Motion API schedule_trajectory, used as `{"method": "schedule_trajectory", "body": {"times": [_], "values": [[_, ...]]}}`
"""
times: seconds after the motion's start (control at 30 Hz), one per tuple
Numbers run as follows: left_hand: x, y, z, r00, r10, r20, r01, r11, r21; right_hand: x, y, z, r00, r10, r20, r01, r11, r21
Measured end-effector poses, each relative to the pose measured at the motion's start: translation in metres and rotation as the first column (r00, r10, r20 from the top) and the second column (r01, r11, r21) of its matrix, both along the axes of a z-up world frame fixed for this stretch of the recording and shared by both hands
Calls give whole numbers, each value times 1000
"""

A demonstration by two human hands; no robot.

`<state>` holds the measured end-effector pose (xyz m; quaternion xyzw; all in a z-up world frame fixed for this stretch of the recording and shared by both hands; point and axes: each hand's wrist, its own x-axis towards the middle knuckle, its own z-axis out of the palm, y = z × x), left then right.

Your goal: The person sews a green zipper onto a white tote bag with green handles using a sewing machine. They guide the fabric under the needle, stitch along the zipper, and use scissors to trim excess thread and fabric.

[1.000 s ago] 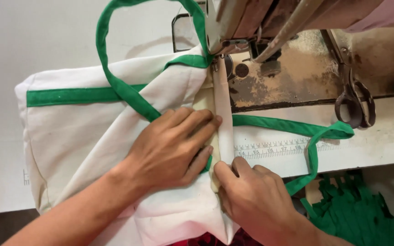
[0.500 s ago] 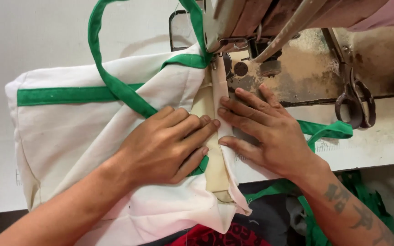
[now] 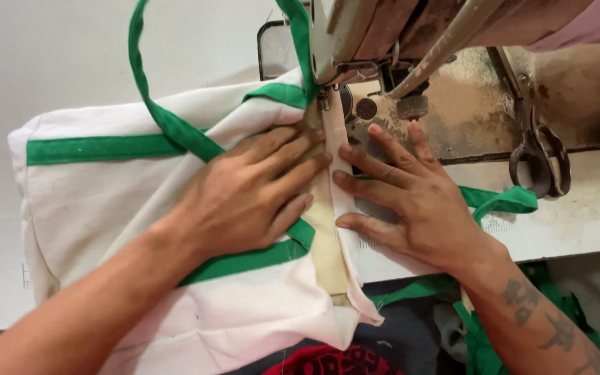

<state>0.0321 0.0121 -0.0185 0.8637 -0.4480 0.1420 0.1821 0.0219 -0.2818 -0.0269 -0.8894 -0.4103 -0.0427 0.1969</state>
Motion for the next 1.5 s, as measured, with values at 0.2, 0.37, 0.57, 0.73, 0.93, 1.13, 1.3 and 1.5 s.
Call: {"method": "schedule_trajectory", "body": {"times": [0.2, 0.37, 0.57, 0.73, 0.93, 1.13, 1.3, 1.5], "values": [[1, 5, 6, 998, -53, 39, 51, 998, 44, 3, -5, 4, 1000, 0, 10, 0, 1000, -3], [1, 8, 5, 998, -61, 10, 60, 998, 28, 5, -7, 0, 998, 47, 32, -45, 998, -52], [5, 14, -2, 997, -47, 68, 48, 999, -9, 8, -2, 0, 998, 22, 59, -21, 1000, -16], [6, 17, -5, 997, -47, 55, 48, 999, -8, 9, 2, -2, 1000, -10, 28, 10, 1000, 27], [8, 16, -6, 997, -49, 55, 49, 999, -5, 14, -2, -6, 998, 36, 54, -38, 998, 47], [10, 16, -10, 997, -31, 65, 31, 999, 12, 17, 4, -5, 990, 37, 137, -47, 996, 73], [11, 16, -10, 995, -10, 100, 9, 1000, 12, 22, -1, -13, 988, 68, 140, -82, 992, 100], [5, 23, 4, 994, -14, 111, -5, 986, 164, 14, 4, -7, 991, 6, 136, -11, 999, 39]]}}
